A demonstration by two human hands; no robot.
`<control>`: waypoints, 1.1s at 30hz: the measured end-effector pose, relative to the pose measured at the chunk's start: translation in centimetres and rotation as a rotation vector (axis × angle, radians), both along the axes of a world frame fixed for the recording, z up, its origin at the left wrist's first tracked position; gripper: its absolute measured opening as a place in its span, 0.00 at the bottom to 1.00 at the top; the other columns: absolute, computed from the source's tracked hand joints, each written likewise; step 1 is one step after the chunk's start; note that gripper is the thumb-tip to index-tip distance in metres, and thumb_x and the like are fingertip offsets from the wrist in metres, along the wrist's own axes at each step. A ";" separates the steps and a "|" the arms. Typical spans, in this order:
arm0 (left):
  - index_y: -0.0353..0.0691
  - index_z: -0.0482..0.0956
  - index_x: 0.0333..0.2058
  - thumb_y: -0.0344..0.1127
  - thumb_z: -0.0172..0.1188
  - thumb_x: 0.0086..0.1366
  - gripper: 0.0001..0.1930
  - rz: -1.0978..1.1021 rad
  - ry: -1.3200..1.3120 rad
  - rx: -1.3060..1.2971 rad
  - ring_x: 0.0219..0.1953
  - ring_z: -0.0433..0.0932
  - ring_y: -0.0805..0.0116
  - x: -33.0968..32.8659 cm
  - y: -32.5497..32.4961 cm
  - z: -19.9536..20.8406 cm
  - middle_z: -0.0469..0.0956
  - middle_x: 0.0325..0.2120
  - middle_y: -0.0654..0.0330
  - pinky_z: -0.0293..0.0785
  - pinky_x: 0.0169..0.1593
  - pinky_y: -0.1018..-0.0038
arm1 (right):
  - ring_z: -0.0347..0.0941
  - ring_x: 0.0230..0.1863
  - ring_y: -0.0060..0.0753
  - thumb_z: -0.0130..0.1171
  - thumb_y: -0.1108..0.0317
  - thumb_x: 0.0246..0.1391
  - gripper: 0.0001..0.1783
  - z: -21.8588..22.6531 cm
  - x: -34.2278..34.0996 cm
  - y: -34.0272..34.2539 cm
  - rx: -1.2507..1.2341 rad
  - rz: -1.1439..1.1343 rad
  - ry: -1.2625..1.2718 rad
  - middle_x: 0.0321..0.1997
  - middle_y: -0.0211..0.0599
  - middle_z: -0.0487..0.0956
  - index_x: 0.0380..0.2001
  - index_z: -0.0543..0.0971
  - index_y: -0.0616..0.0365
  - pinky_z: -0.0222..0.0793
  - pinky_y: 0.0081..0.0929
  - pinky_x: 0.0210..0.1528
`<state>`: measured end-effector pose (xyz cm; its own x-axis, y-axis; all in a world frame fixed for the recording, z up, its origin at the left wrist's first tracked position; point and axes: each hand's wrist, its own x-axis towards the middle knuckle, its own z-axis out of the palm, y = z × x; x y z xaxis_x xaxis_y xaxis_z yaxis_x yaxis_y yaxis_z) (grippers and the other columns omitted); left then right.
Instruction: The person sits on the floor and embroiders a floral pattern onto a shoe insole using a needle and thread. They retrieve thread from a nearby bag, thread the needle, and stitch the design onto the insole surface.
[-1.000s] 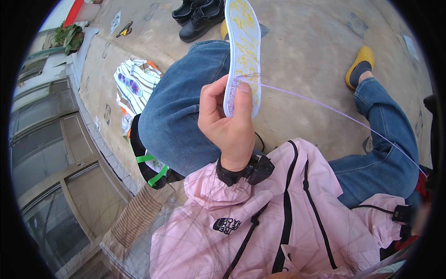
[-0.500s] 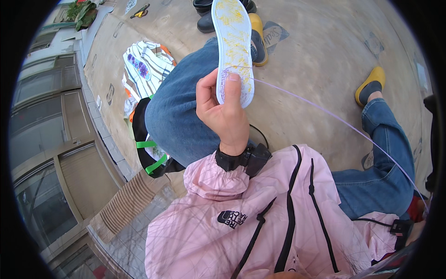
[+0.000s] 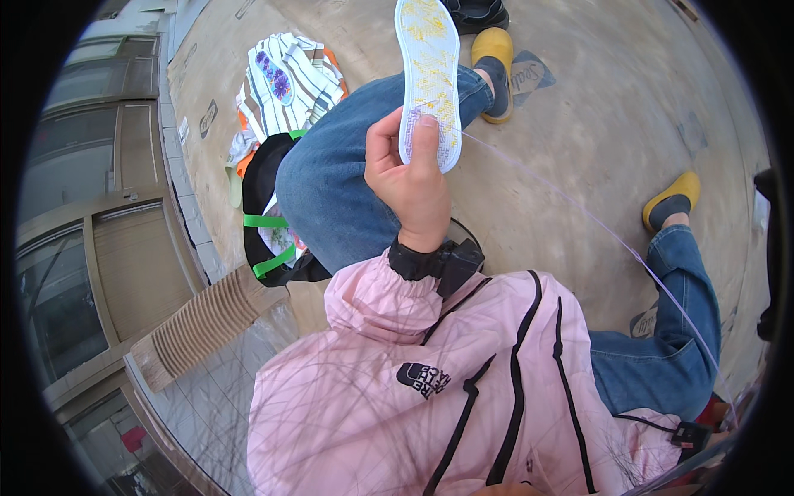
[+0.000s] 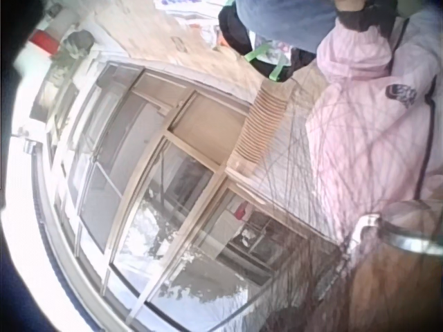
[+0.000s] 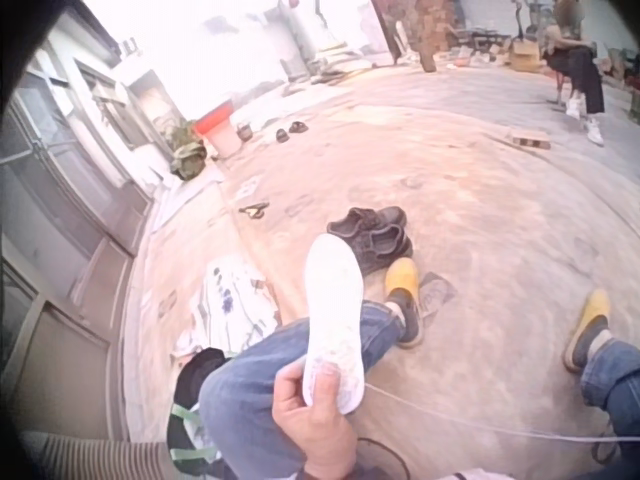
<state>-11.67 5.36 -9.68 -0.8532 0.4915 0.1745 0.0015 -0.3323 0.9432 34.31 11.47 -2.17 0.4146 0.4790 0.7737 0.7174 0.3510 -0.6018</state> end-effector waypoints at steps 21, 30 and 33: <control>0.31 0.74 0.42 0.29 0.63 0.64 0.11 0.030 -0.005 0.031 0.38 0.78 0.76 -0.5 -0.4 0.1 0.80 0.38 0.57 0.75 0.43 0.78 | 0.60 0.20 0.19 0.49 0.72 0.60 0.03 -17.5 -11.6 13.3 -0.515 0.164 -0.090 0.24 0.28 0.69 0.31 0.71 0.55 0.57 0.16 0.23; 0.31 0.74 0.41 0.28 0.62 0.64 0.10 0.037 -0.010 0.040 0.37 0.78 0.76 -0.6 -0.4 0.1 0.80 0.37 0.57 0.75 0.42 0.78 | 0.60 0.20 0.19 0.49 0.72 0.61 0.01 -17.7 -11.6 13.3 -0.538 0.174 -0.097 0.26 0.29 0.69 0.34 0.71 0.55 0.57 0.16 0.23; 0.31 0.74 0.42 0.28 0.63 0.64 0.10 0.035 -0.016 0.051 0.37 0.78 0.76 -0.6 -0.4 0.0 0.80 0.37 0.57 0.75 0.42 0.78 | 0.60 0.20 0.19 0.49 0.73 0.61 0.01 -17.9 -11.6 13.1 -0.543 0.176 -0.096 0.27 0.30 0.70 0.35 0.71 0.55 0.57 0.15 0.23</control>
